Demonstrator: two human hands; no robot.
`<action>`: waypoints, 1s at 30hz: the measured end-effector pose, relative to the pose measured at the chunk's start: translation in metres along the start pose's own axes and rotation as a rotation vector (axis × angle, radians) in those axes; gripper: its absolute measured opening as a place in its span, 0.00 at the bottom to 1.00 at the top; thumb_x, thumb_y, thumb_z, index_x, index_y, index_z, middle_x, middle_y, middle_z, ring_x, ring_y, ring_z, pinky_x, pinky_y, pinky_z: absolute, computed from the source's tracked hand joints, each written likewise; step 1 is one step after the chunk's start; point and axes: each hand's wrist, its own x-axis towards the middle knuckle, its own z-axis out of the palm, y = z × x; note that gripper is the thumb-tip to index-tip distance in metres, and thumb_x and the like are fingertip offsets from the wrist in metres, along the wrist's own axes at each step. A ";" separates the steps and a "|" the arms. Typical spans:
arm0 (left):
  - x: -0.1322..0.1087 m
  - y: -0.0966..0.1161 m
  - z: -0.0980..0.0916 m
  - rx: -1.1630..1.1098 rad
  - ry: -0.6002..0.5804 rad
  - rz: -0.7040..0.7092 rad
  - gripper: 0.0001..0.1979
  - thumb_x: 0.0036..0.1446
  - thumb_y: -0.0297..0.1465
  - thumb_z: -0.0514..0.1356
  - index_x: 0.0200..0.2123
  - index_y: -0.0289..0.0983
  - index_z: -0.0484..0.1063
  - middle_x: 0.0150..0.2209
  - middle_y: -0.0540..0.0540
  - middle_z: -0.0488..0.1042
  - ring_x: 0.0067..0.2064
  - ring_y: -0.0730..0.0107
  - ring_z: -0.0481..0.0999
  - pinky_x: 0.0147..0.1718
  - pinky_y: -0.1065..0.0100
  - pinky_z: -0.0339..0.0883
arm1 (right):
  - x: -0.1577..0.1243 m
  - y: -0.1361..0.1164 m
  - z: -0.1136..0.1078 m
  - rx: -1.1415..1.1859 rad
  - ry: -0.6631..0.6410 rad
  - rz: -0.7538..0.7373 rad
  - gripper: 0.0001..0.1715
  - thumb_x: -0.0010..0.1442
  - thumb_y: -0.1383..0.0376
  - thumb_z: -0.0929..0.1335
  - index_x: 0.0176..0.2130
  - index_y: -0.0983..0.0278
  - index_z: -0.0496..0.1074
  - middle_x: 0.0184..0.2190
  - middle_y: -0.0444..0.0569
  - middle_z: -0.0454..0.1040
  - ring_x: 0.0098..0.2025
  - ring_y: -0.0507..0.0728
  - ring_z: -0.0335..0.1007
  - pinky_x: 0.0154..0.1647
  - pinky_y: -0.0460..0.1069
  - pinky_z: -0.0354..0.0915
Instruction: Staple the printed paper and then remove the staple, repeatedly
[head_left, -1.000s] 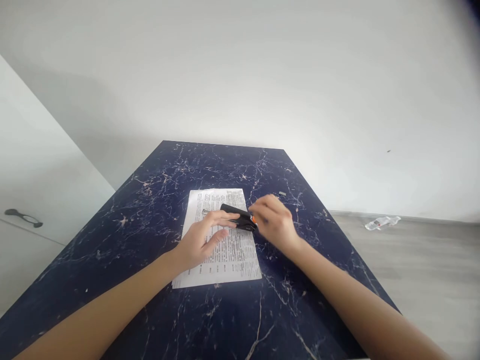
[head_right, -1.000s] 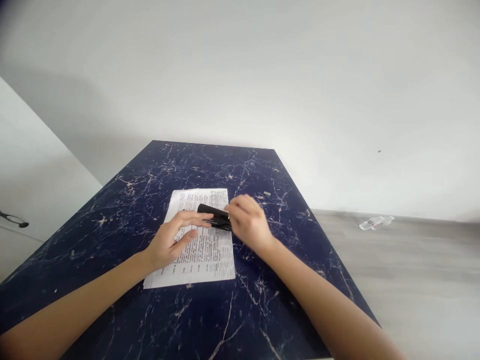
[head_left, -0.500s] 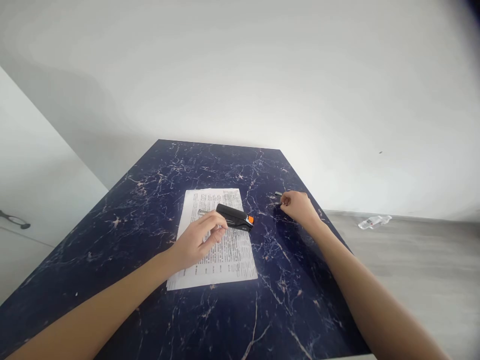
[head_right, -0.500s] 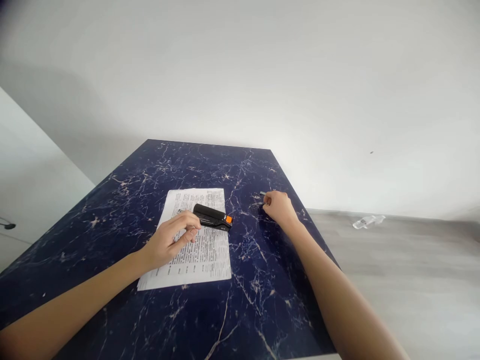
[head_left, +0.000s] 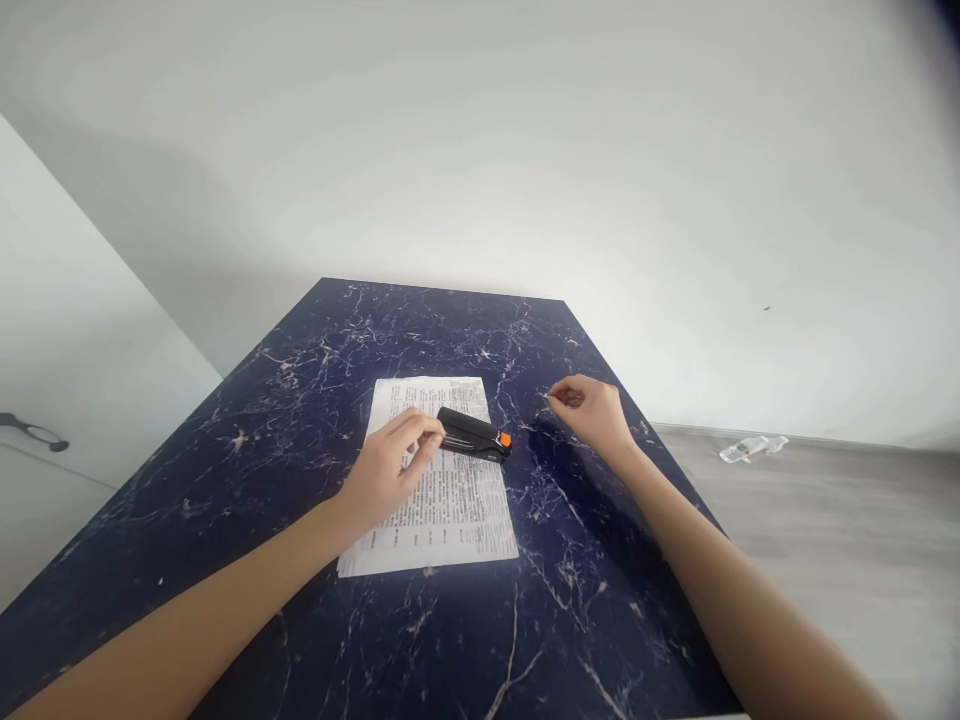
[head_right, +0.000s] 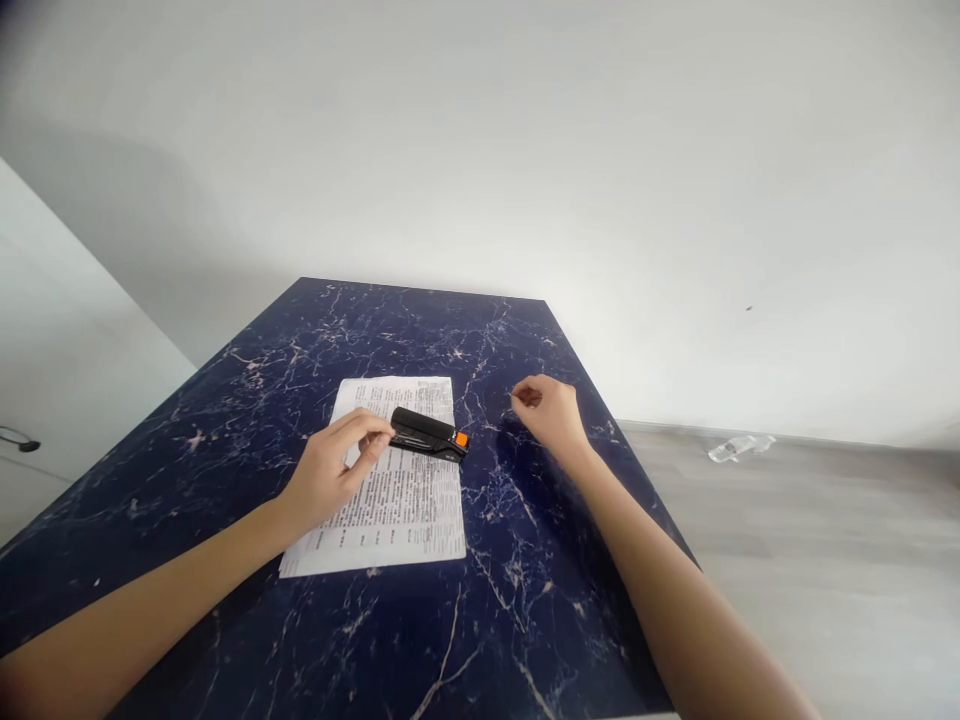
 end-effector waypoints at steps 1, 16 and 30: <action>0.001 0.000 -0.001 0.020 0.038 -0.011 0.06 0.71 0.29 0.55 0.44 0.39 0.72 0.38 0.47 0.75 0.37 0.69 0.74 0.37 0.64 0.72 | -0.006 -0.015 0.003 0.156 -0.006 -0.006 0.05 0.56 0.66 0.72 0.36 0.63 0.79 0.33 0.50 0.81 0.36 0.58 0.79 0.44 0.55 0.76; -0.010 -0.004 0.002 0.135 0.022 0.378 0.17 0.68 0.24 0.61 0.58 0.40 0.72 0.48 0.47 0.82 0.46 0.68 0.84 0.48 0.64 0.82 | -0.072 -0.115 0.058 0.945 -0.340 0.057 0.11 0.58 0.55 0.77 0.37 0.59 0.81 0.35 0.47 0.84 0.38 0.58 0.83 0.42 0.56 0.81; 0.012 -0.064 -0.015 0.101 -0.106 -0.094 0.09 0.65 0.38 0.64 0.43 0.41 0.81 0.43 0.44 0.84 0.43 0.61 0.83 0.46 0.56 0.79 | -0.042 -0.061 0.070 0.131 -0.162 -0.491 0.20 0.67 0.65 0.70 0.57 0.59 0.69 0.55 0.55 0.73 0.56 0.63 0.70 0.56 0.62 0.71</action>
